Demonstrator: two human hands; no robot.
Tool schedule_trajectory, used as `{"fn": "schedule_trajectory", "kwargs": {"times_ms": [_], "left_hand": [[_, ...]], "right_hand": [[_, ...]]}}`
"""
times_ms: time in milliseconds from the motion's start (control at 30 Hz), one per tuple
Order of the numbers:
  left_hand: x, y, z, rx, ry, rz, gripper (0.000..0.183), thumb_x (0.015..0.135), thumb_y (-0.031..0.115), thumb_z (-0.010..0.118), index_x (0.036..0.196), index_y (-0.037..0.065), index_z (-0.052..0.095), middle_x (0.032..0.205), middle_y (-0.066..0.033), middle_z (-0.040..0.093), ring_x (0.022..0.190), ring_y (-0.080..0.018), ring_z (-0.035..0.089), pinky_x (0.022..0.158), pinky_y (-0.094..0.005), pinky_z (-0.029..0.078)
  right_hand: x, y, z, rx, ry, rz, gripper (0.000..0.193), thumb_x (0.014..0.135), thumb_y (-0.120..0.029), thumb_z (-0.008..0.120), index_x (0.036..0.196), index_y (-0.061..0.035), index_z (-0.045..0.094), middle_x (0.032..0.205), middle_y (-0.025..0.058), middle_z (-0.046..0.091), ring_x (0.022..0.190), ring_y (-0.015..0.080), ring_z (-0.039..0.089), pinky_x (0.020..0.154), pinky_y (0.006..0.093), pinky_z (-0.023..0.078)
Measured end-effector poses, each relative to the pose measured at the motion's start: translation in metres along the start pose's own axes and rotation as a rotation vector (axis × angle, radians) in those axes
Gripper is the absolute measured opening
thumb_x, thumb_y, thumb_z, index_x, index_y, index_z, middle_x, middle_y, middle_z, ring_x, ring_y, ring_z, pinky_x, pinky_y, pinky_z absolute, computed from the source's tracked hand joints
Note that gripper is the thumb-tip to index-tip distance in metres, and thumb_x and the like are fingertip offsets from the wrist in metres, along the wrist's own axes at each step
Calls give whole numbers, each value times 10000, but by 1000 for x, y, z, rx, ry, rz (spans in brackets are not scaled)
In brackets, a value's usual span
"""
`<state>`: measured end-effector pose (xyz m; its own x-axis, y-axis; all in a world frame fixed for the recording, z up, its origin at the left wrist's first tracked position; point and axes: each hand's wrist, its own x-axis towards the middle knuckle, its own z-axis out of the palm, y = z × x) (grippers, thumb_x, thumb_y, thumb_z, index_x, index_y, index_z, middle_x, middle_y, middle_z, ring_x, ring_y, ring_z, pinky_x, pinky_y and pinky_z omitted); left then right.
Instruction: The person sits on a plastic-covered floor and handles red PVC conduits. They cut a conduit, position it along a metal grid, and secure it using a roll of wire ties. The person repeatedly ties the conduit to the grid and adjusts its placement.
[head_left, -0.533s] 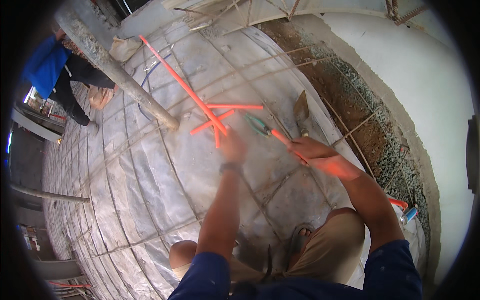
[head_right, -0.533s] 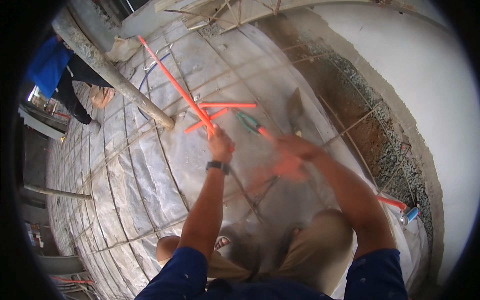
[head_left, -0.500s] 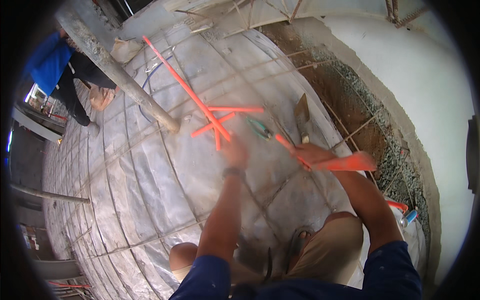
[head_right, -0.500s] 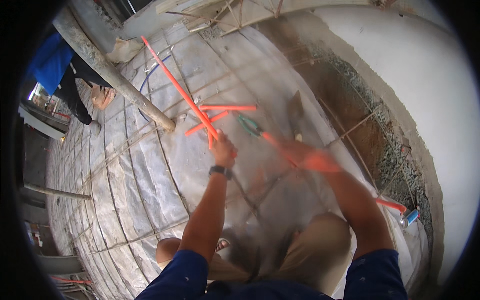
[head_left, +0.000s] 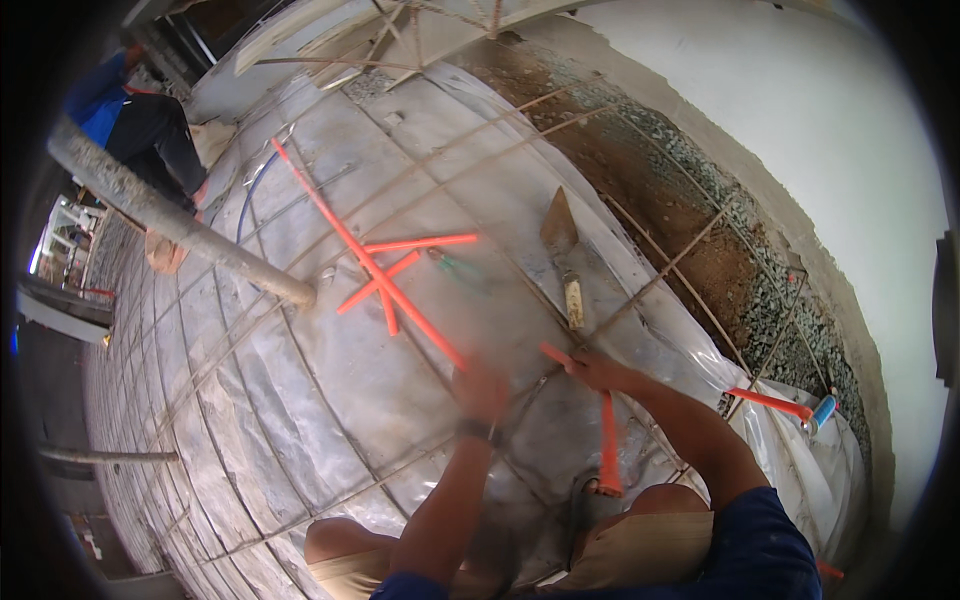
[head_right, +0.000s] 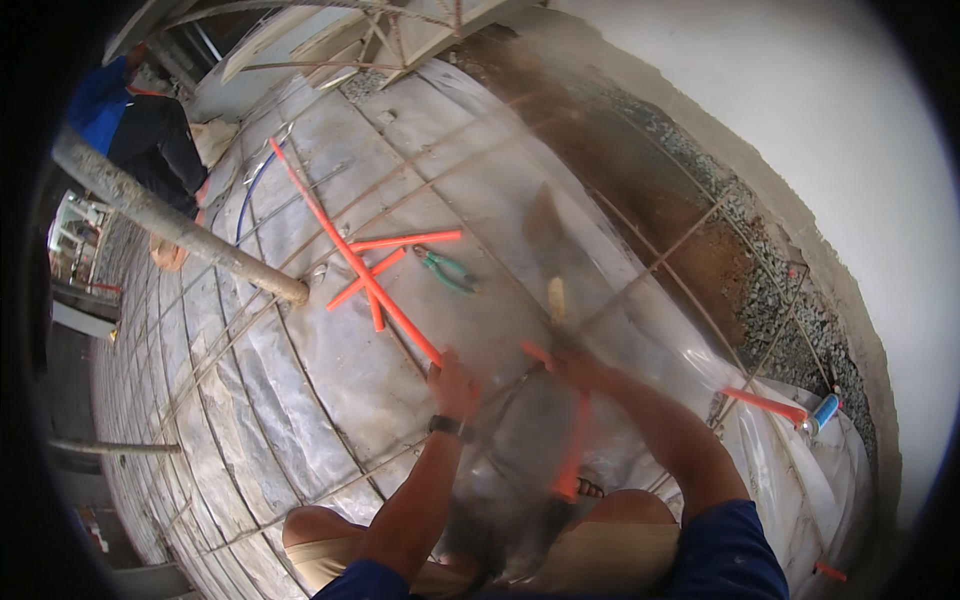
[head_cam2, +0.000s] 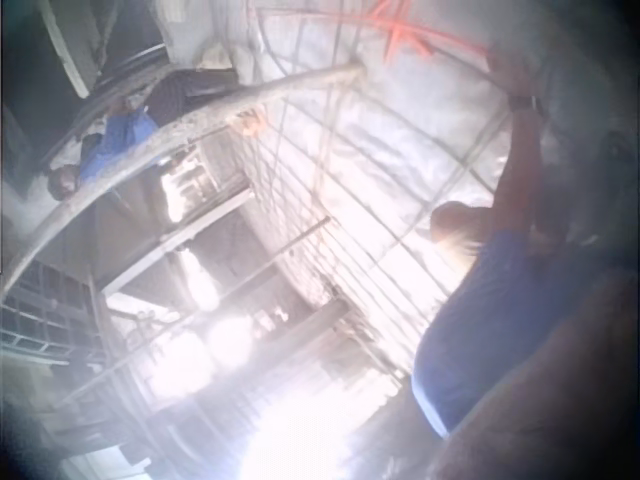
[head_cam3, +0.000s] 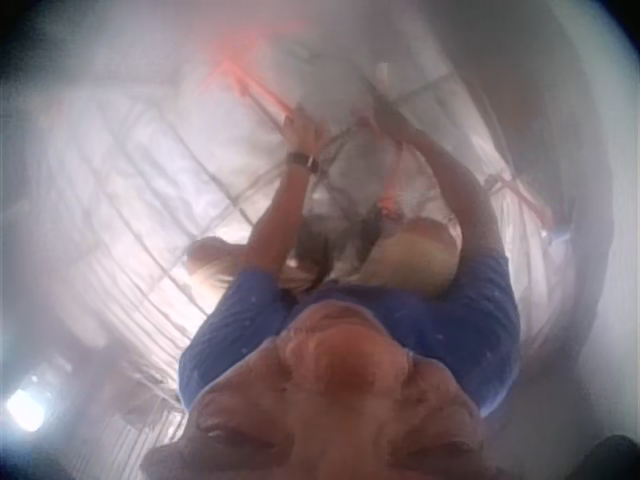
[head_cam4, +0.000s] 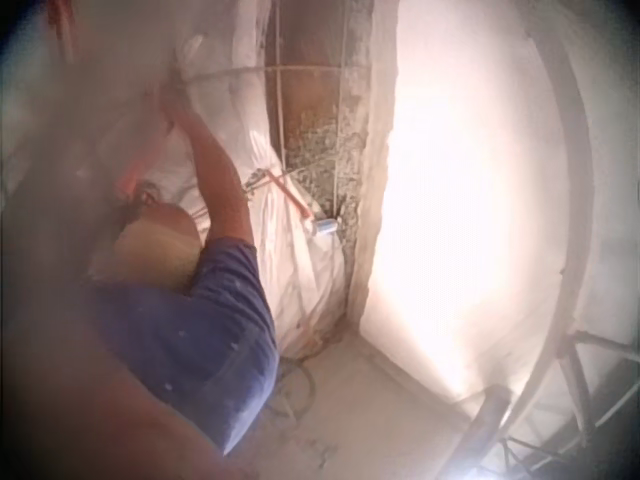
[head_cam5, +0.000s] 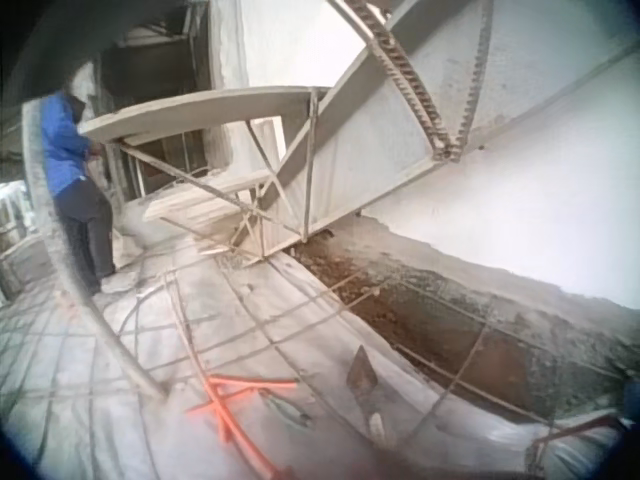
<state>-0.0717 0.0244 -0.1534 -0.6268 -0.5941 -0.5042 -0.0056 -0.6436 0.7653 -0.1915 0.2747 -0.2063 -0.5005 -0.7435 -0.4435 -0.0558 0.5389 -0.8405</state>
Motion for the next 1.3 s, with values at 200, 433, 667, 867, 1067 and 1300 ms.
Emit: {"fn": "schedule_trajectory", "kwargs": {"times_ms": [200, 433, 667, 867, 1067, 1300], "left_hand": [[-29, -15, -5, 81, 46, -55, 263, 1079, 356, 674, 990, 136, 561, 698, 50, 465, 565, -101, 506, 467, -285, 405], [-46, 15, -3, 60, 60, -152, 274, 1055, 395, 705, 1051, 202, 510, 812, 32, 487, 630, -95, 471, 527, -305, 416], [-76, 57, 30, 142, 95, -300, 273, 1068, 400, 684, 1034, 198, 504, 791, 46, 456, 615, -97, 448, 527, -302, 404], [-108, 22, 19, 34, -39, -344, 180, 1091, 316, 639, 1019, 187, 536, 693, 46, 455, 523, -98, 433, 453, -283, 388], [-111, 12, 0, 267, -129, -266, 279, 1119, 450, 605, 993, 203, 581, 705, 51, 477, 546, -105, 516, 461, -271, 431], [-81, 31, -15, 48, -68, -444, 253, 1085, 361, 649, 952, 184, 527, 716, 43, 458, 559, -96, 477, 456, -295, 403]], "right_hand": [[40, -16, -11, -529, -101, 193, 460, 1091, -464, 594, 1171, -33, 735, 940, 184, 763, 862, 392, 738, 825, 524, 563], [-16, -29, 52, -438, 292, 61, 380, 1078, -402, 598, 1127, -36, 685, 1032, 260, 750, 1000, 485, 713, 877, 614, 527], [-41, -18, 48, -241, 515, 156, 322, 1066, -397, 622, 1147, -91, 684, 1010, 246, 743, 1004, 485, 706, 868, 605, 530], [-31, -32, 65, -148, 415, 99, 413, 1035, -420, 659, 1281, -89, 682, 1187, 235, 741, 1187, 455, 684, 1010, 551, 531], [-38, -3, 81, -256, 296, 317, 512, 984, -406, 707, 1366, -74, 637, 1316, 233, 703, 1250, 473, 650, 1055, 553, 523], [-36, 13, 107, -445, 441, 213, 453, 978, -343, 685, 1362, -103, 676, 1336, 205, 711, 1249, 416, 673, 1044, 516, 546]]}}
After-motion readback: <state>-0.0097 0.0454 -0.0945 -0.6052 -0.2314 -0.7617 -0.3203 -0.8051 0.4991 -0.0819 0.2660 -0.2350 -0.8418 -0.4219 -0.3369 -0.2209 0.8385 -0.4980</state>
